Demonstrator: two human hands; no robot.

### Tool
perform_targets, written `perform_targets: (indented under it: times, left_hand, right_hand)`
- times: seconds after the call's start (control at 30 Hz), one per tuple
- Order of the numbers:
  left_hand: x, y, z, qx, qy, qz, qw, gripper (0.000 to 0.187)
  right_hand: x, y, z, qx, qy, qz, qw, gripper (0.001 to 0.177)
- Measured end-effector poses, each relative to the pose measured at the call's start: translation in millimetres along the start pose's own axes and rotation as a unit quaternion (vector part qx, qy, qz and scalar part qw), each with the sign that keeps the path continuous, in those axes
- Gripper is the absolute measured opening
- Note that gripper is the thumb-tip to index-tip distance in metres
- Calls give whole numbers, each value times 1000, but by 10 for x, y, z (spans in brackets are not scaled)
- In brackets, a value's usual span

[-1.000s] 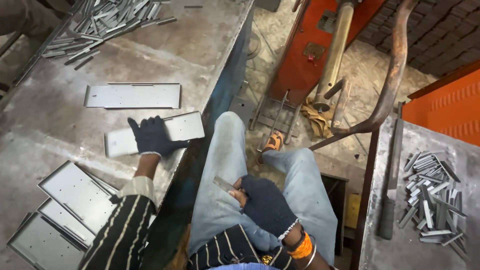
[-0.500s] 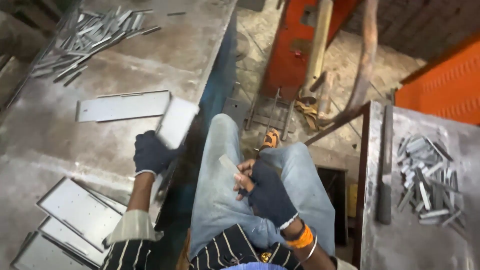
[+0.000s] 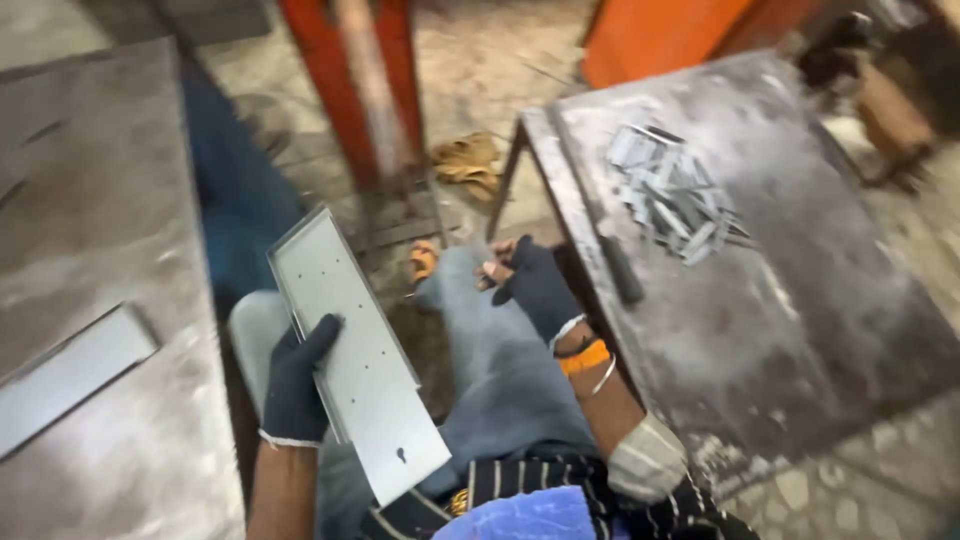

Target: The person sits at a metal workbench holding folded sheet metal parts on their lap and files the cut edges with a small hand file. They place each finished part on the table, stack the completed pieces, and pick up the next part, repeating the filing cycle.

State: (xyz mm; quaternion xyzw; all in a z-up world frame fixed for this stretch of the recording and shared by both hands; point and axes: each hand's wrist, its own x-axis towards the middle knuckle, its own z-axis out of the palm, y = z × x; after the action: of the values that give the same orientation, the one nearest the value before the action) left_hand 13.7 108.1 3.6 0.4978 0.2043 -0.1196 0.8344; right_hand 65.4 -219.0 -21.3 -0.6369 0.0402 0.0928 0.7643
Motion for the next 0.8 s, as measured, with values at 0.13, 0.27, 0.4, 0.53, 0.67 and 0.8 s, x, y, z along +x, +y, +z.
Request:
perform_targets:
  times: [0.13, 0.27, 0.4, 0.53, 0.67, 0.8]
  left_hand:
    - [115, -275, 523, -22, -27, -24, 999, 36]
    - [105, -339, 848, -48, -18, -39, 998, 36]
    - [160, -379, 933, -55, -31, -75, 995, 37]
    - [85, -312, 1022, -54, -5, -19, 998, 38]
    - [78, -345, 932, -37, 8, 78, 996, 35]
    - [84, -468, 824, -17, 28, 68, 997, 36]
  right_hand:
    - [80, 302, -997, -93, 222, -49, 969, 33]
    - [-31, 388, -1768, -482, 417, -46, 769, 47]
    - [67, 1002, -2575, -579, 503, 9, 642, 39]
    - [60, 797, -2420, -597, 475, 10, 647, 25]
    - [-118, -166, -1313, -444, 323, -121, 827, 19]
    - [-386, -780, 107, -420, 83, -173, 887, 29]
